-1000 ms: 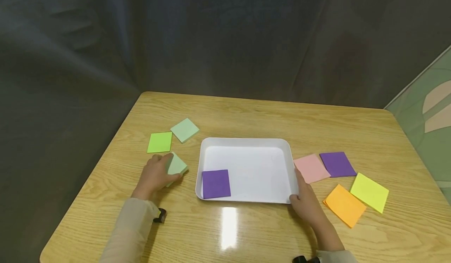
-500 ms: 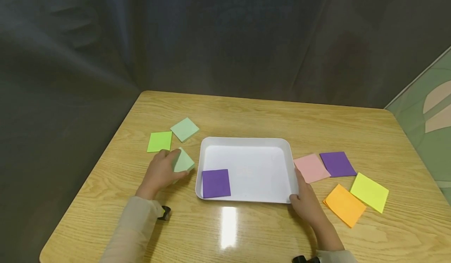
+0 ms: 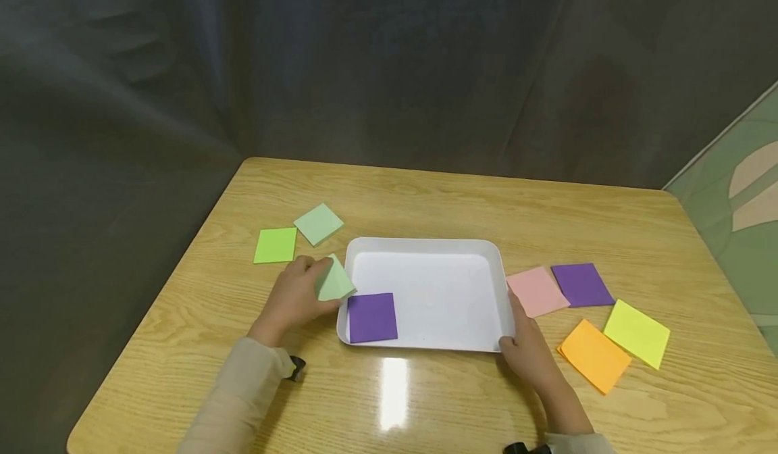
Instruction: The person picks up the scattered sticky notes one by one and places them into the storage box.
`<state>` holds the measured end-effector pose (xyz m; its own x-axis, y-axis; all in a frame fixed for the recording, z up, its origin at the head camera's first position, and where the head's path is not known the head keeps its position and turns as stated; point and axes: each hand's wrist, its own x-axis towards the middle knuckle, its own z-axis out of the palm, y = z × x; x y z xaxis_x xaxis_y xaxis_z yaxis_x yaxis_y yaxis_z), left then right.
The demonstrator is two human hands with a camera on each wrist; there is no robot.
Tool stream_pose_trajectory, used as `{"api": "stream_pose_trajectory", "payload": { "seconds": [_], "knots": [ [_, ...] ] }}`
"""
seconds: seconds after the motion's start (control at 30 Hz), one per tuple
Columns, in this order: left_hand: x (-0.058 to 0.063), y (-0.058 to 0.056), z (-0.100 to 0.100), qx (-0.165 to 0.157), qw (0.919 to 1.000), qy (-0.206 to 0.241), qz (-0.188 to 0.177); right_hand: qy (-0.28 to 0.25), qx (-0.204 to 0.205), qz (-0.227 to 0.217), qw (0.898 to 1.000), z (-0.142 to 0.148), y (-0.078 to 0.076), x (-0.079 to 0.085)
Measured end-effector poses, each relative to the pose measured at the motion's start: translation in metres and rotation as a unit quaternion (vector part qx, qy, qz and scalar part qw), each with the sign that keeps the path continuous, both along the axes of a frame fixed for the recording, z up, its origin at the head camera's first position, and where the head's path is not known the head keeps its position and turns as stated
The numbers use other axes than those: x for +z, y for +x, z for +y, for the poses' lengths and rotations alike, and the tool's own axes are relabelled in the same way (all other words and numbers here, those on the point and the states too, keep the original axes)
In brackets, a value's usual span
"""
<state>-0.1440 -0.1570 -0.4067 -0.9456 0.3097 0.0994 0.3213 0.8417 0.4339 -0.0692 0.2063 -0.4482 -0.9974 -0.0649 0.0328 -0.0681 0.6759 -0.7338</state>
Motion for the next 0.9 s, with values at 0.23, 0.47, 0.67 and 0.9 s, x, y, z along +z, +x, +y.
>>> {"api": "stream_pose_trajectory", "payload": {
  "seconds": [0.23, 0.47, 0.67, 0.9],
  "knots": [
    [0.002, 0.001, 0.012, -0.029, 0.9995, -0.009, 0.001, -0.001, 0.0, -0.001, 1.0, 0.0, 0.0, 0.001],
    [-0.001, 0.001, 0.024, -0.057, 0.9982, -0.02, -0.006, -0.001, -0.002, -0.006, 1.0, -0.001, 0.001, 0.001],
    [-0.002, 0.001, 0.03, -0.075, 0.9967, -0.028, -0.008, -0.004, -0.002, 0.003, 1.0, -0.001, 0.0, 0.001],
    [-0.004, 0.002, 0.036, -0.085, 0.9959, -0.029, -0.016, -0.004, -0.001, 0.0, 1.0, -0.001, 0.001, 0.002]
  ]
}}
